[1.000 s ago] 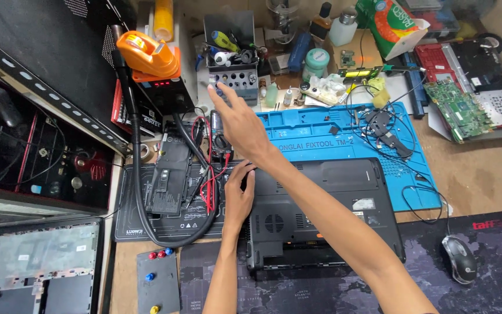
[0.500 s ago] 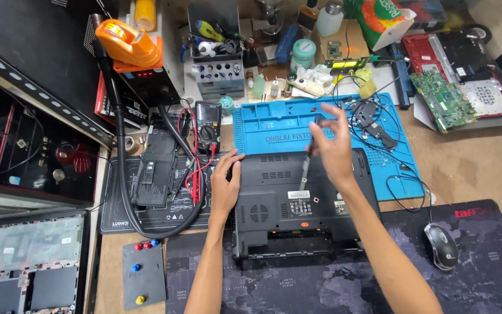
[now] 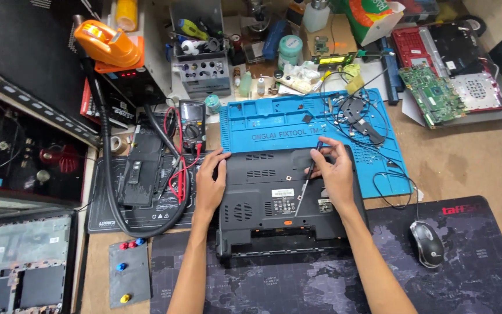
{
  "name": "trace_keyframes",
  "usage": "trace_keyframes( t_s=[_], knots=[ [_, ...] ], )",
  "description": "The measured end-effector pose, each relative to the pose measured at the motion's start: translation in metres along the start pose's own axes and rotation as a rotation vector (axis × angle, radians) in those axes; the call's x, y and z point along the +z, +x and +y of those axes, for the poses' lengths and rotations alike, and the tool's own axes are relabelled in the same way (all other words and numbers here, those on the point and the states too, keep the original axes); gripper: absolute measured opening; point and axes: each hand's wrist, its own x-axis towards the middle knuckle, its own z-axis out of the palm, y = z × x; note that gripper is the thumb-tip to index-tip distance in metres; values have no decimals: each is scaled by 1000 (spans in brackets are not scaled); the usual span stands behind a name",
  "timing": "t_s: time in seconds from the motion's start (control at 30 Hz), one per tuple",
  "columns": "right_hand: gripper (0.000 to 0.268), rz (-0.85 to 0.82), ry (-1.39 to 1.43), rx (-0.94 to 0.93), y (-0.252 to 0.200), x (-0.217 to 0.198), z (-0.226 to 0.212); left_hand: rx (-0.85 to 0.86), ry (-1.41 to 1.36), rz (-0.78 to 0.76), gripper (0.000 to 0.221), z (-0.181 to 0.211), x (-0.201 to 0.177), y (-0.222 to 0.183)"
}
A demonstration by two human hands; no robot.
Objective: Assembling a laptop by attaching the back cover, inserting the battery, and tightening screws with a screwdriver.
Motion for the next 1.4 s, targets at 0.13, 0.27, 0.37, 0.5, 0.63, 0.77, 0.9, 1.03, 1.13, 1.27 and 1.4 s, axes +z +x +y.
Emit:
trace_keyframes(
  t_s=[0.13,0.27,0.37,0.5,0.63,0.77,0.9,1.03,1.13,1.27,1.4],
  knots=[
    [40,-12,13,0,1,-1,2,154,303,-31,20,-2,11,20],
    [38,-30,35,-9,3,0,5,298,476,-75,18,-10,50,61],
    [37,-38,41,-21,4,-1,7,415,561,-106,15,-18,87,103],
    [38,-27,69,-3,4,0,6,570,758,-93,14,-36,141,162],
    [38,-20,64,18,4,-1,5,633,891,-59,15,-28,161,185],
    [37,-23,51,51,3,0,1,601,944,-170,18,-40,170,198],
    [37,-29,33,59,3,1,-3,569,971,-261,30,-57,184,208],
    [37,-27,44,42,3,0,4,576,971,-224,35,-51,185,203],
    [38,-29,42,57,3,0,2,549,947,-198,36,-41,180,195],
    [37,-30,40,61,3,1,2,512,864,-162,24,-29,176,189],
    [37,-25,56,64,2,2,1,560,762,-193,14,-22,177,185]
  ],
)
